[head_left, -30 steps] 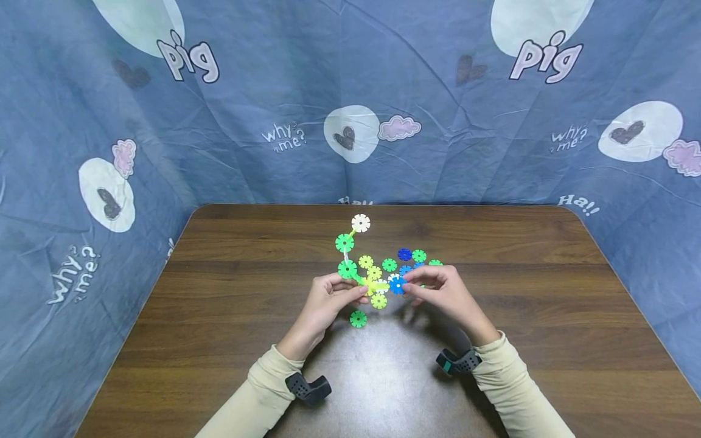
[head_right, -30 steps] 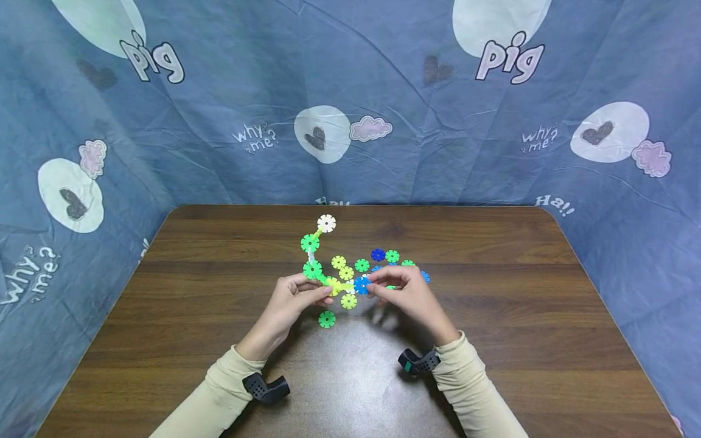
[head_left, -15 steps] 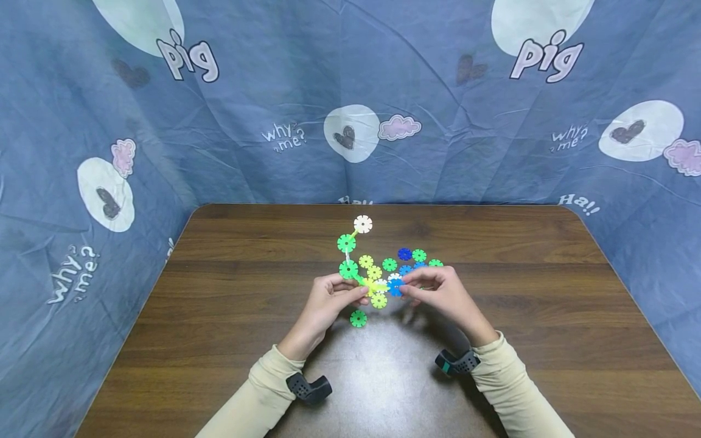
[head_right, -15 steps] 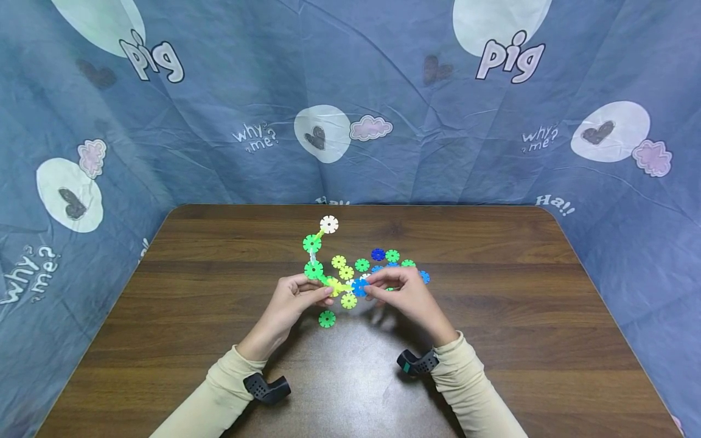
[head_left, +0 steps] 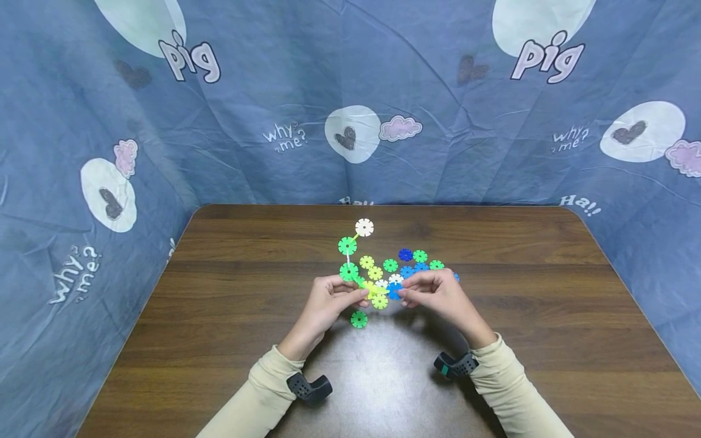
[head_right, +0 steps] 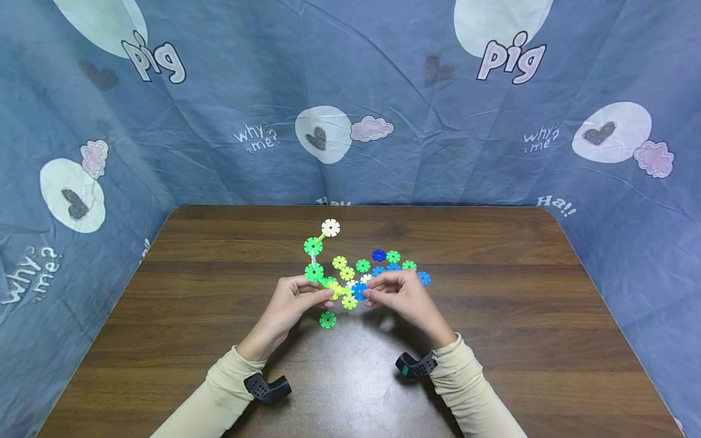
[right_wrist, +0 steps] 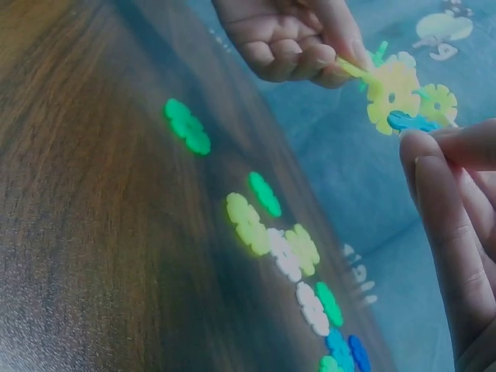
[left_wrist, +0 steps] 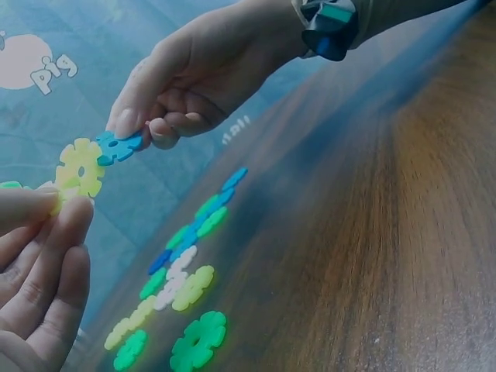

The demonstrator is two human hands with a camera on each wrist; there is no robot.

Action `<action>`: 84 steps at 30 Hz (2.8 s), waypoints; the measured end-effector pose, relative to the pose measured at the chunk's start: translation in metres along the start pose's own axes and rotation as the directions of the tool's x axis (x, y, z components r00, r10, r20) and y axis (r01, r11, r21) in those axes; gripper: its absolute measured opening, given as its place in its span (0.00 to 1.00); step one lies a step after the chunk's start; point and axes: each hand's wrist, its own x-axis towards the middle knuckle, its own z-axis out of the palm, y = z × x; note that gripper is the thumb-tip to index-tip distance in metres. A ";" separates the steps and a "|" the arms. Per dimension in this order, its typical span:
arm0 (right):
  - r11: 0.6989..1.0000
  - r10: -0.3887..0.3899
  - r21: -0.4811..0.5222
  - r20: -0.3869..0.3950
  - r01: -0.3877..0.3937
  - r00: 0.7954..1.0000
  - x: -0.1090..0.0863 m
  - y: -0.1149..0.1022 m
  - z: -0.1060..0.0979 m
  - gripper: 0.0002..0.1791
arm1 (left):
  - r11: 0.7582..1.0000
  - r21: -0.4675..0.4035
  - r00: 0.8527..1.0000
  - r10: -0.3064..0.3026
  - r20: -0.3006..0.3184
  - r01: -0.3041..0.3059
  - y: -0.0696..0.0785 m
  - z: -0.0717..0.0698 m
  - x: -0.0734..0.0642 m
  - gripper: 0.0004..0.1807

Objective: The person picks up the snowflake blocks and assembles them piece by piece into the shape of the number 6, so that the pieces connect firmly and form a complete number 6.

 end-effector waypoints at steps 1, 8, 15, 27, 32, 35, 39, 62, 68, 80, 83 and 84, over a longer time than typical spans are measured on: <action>1.000 -0.001 0.004 0.000 0.001 1.000 0.000 0.000 0.000 0.09 | 1.000 0.003 1.000 0.001 0.004 -0.001 0.000 0.000 0.000 0.13; 0.999 -0.013 0.032 0.008 0.013 1.000 0.000 0.001 0.000 0.09 | 1.000 0.017 1.000 0.009 0.022 -0.010 -0.003 -0.002 0.001 0.13; 0.997 0.006 0.074 -0.005 -0.005 1.000 0.002 0.004 0.003 0.10 | 0.999 0.026 0.999 0.027 0.021 -0.028 -0.004 -0.002 0.003 0.11; 0.990 0.005 0.141 -0.036 0.000 0.999 0.002 0.007 0.008 0.11 | 1.000 -0.005 1.000 0.028 0.007 -0.028 -0.006 -0.001 0.003 0.10; 0.991 0.010 0.131 -0.045 -0.004 0.999 0.001 0.006 0.009 0.11 | 1.000 -0.013 1.000 0.018 0.002 -0.018 -0.006 -0.001 0.003 0.10; 0.993 0.014 0.116 -0.039 -0.010 0.999 0.001 0.005 0.008 0.11 | 1.000 -0.004 1.000 0.007 0.010 -0.007 -0.007 -0.001 0.003 0.11; 0.995 0.013 0.101 -0.010 -0.012 1.000 0.001 0.005 0.007 0.10 | 1.000 -0.001 1.000 0.006 0.027 -0.006 -0.007 -0.001 0.003 0.11; 0.999 0.027 0.019 0.026 -0.027 0.999 0.001 0.000 0.009 0.09 | 0.997 -0.066 0.999 0.039 -0.014 -0.040 0.003 -0.002 0.002 0.10; 0.999 0.017 0.051 0.000 -0.017 1.000 0.001 -0.003 0.015 0.10 | 0.999 -0.034 0.999 0.023 -0.032 -0.025 0.004 -0.001 0.001 0.08; 0.992 0.019 0.122 -0.098 -0.007 0.995 0.001 0.001 0.041 0.13 | 1.000 -0.019 1.000 0.005 0.023 -0.005 -0.001 0.007 -0.002 0.17; 0.994 0.004 0.105 -0.099 0.007 0.995 0.001 0.001 0.042 0.12 | 0.999 -0.033 1.000 0.002 0.014 -0.001 -0.001 0.007 -0.003 0.17; 0.995 -0.003 0.095 -0.095 0.012 0.995 0.001 0.001 0.043 0.12 | 0.999 -0.035 1.000 0.001 0.012 -0.001 -0.001 0.007 -0.003 0.16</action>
